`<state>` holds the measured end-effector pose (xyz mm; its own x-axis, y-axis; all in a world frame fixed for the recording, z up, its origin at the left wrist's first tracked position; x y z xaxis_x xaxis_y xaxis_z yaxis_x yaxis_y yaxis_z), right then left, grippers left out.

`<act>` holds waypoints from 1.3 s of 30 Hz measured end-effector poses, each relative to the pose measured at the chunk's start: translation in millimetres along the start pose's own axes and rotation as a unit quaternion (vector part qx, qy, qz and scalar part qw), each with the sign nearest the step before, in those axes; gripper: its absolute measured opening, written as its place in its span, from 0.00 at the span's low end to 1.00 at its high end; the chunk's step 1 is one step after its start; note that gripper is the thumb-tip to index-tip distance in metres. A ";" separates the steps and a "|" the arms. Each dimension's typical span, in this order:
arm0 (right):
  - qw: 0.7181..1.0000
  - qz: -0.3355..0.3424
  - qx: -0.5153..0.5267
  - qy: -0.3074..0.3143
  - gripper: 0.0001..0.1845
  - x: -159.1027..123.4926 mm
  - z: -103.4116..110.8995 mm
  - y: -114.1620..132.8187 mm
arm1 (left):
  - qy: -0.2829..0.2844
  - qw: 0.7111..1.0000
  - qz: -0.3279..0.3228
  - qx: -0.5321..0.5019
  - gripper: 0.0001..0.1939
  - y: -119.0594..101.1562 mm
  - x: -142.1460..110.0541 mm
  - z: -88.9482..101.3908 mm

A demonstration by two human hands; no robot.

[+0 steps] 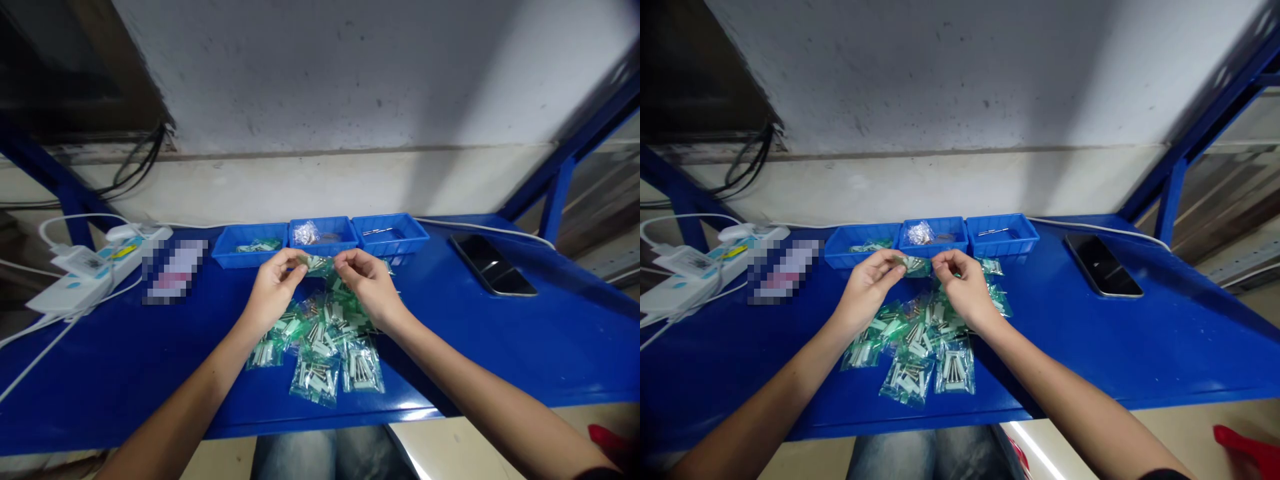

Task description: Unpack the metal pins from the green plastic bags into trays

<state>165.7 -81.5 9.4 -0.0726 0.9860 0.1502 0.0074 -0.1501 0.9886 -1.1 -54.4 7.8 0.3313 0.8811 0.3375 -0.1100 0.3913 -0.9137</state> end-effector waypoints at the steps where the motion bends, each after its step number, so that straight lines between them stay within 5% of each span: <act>1: 0.999 -0.021 0.029 0.007 0.09 0.1 0.1 -0.4 | 0.001 0.999 -0.029 0.025 0.05 -1.0 -0.8 -0.2; 5: 0.992 -0.065 0.099 0.044 0.13 -1.7 -3.3 0.0 | 0.029 0.969 -0.183 0.164 0.07 -10.1 -7.4 -6.9; 8: 0.997 -0.012 0.067 0.024 0.19 -2.4 -3.7 1.0 | 0.031 0.953 -0.211 0.218 0.10 -15.6 -10.7 -11.6; 11: 0.998 0.038 -0.021 -0.037 0.14 -3.2 -0.7 1.2 | 0.018 0.971 -0.141 0.192 0.09 -15.5 -8.7 -9.5; 14: 0.981 0.122 -0.140 -0.058 0.05 -7.1 0.7 3.7 | 0.026 0.997 -0.002 0.067 0.09 -11.8 -5.0 -4.5; 17: 0.938 0.249 -0.241 -0.026 0.06 -13.7 -2.8 8.5 | 0.058 0.988 0.124 -0.074 0.16 -9.8 -4.3 -4.6; 20: 0.893 0.326 -0.308 0.029 0.10 -18.6 -7.9 11.2 | 0.063 0.978 0.133 -0.146 0.14 -11.1 -4.8 -8.0; 23: 0.876 0.320 -0.360 0.030 0.11 -18.7 -8.3 11.6 | -0.010 0.985 0.075 -0.158 0.11 -12.1 -1.7 -3.3; 28: 0.899 0.240 -0.364 -0.044 0.08 -10.2 5.7 13.2 | -0.230 0.965 -0.033 -0.118 0.09 -5.9 11.4 35.9; 31: 0.907 0.204 -0.365 -0.048 0.08 -1.5 18.0 12.7 | -0.269 0.957 -0.039 -0.104 0.14 1.1 17.2 56.2; 35: 0.891 0.138 -0.433 -0.004 0.09 10.1 31.0 2.1 | -0.206 0.974 -0.017 -0.092 0.22 5.4 15.0 48.9; 39: 0.845 0.104 -0.519 0.079 0.16 14.9 34.1 -16.9 | -0.030 0.999 0.000 0.044 0.15 1.9 3.1 15.2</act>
<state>198.5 -61.8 -4.9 -0.3103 0.9208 0.2363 -0.8364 -0.3825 0.3926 -14.6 -46.9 10.6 0.2742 0.8943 0.3537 -0.1917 0.4112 -0.8912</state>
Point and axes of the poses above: each hand's wrist, its own x-axis towards the middle knuckle, its own z-axis out of the back of the hand, y = z × x, the point moved 1 cm from there along x, towards the middle knuckle, and after that the axes turned 8 degrees about y, right-handed, at the moved point
